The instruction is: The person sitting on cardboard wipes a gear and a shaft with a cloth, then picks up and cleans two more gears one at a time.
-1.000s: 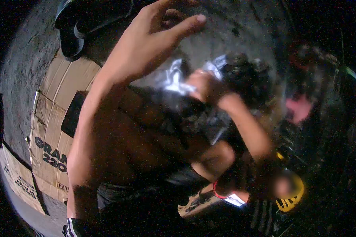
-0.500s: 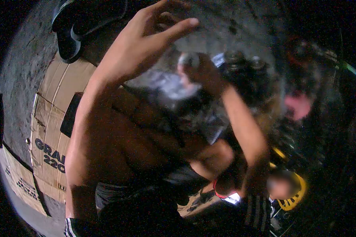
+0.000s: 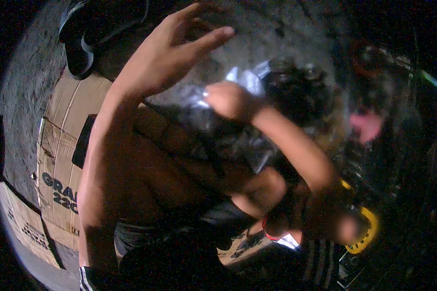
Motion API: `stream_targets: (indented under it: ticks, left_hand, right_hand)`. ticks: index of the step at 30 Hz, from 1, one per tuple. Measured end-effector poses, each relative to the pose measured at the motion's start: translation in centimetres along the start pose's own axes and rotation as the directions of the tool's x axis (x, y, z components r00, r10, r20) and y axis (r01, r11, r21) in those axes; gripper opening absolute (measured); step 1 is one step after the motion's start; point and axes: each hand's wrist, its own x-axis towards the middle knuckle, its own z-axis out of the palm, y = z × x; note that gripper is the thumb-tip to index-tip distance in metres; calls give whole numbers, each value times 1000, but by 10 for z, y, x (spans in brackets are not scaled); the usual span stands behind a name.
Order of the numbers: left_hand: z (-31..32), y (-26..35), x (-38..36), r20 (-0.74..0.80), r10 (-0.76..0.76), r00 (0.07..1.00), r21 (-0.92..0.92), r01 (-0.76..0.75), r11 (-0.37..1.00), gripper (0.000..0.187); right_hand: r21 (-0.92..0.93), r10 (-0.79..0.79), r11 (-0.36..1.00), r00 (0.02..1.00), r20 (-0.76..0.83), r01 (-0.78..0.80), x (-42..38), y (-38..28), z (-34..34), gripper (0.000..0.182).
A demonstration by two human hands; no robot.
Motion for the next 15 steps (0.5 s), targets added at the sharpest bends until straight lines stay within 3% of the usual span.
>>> stream_targets:
  ticks: [1, 2, 3, 4, 5, 6, 7, 8, 9, 10, 11, 12, 13, 15]
  left_hand:
    - [12, 0, -1, -131, -9, 991, 199, 35, 979, 86]
    - [18, -2, -2, -260, 4, 965, 378, 98, 921, 85]
    - [11, -3, 0, -266, 1, 964, 370, 101, 924, 85]
    - [-3, -5, 3, -144, -72, 987, 305, 113, 945, 86]
    - [-11, -9, 3, -11, -138, 990, 239, 137, 961, 87]
    - [-4, -14, 2, -8, -146, 989, 232, 144, 962, 87]
    - [10, -19, 0, -208, 39, 977, 280, 22, 960, 76]
    - [22, -25, 0, -384, 235, 893, 352, -94, 931, 66]
    - [24, -37, 12, -372, 251, 894, 355, -113, 928, 66]
    - [20, -54, 33, -249, 218, 944, 278, -147, 949, 64]
    - [17, -62, 44, -116, 194, 974, 201, -168, 965, 62]
    - [16, -61, 41, -105, 215, 971, 210, -190, 959, 62]
    - [15, -58, 33, -122, 176, 977, 268, -138, 953, 64]
    - [8, -45, 16, -100, 26, 995, 319, 8, 948, 68]
  right_hand:
    - [-8, -153, 988, 952, -266, 156, -2, 1, -3, 21]
    - [-14, -156, 987, 953, -258, 158, -5, 5, -7, 21]
    - [68, -69, 995, 996, -63, 73, -3, 6, -16, 21]
    - [136, 5, 990, 990, 142, -25, 2, 3, -28, 20]
    - [95, 27, 994, 963, 267, -54, 3, -2, -42, 18]
    - [103, 26, 993, 961, 274, -56, 2, -5, -37, 18]
    - [-15, 4, 1000, 979, 205, -1, 0, -8, -31, 18]
    - [-143, -22, 989, 991, 135, 42, -1, -11, -27, 18]
    - [-116, -56, 992, 998, 18, 58, -2, -8, -17, 19]
    - [-130, -42, 991, 999, 10, 43, -5, -4, -9, 19]
    - [-117, -74, 991, 992, -100, 62, -9, -1, -1, 18]
    - [-112, -110, 990, 971, -212, 87, -9, 1, -1, 17]
    - [-139, 24, 990, 998, 52, -17, -7, -5, -12, 17]
    - [-208, 61, 977, 995, 80, -43, -12, -27, -35, 19]
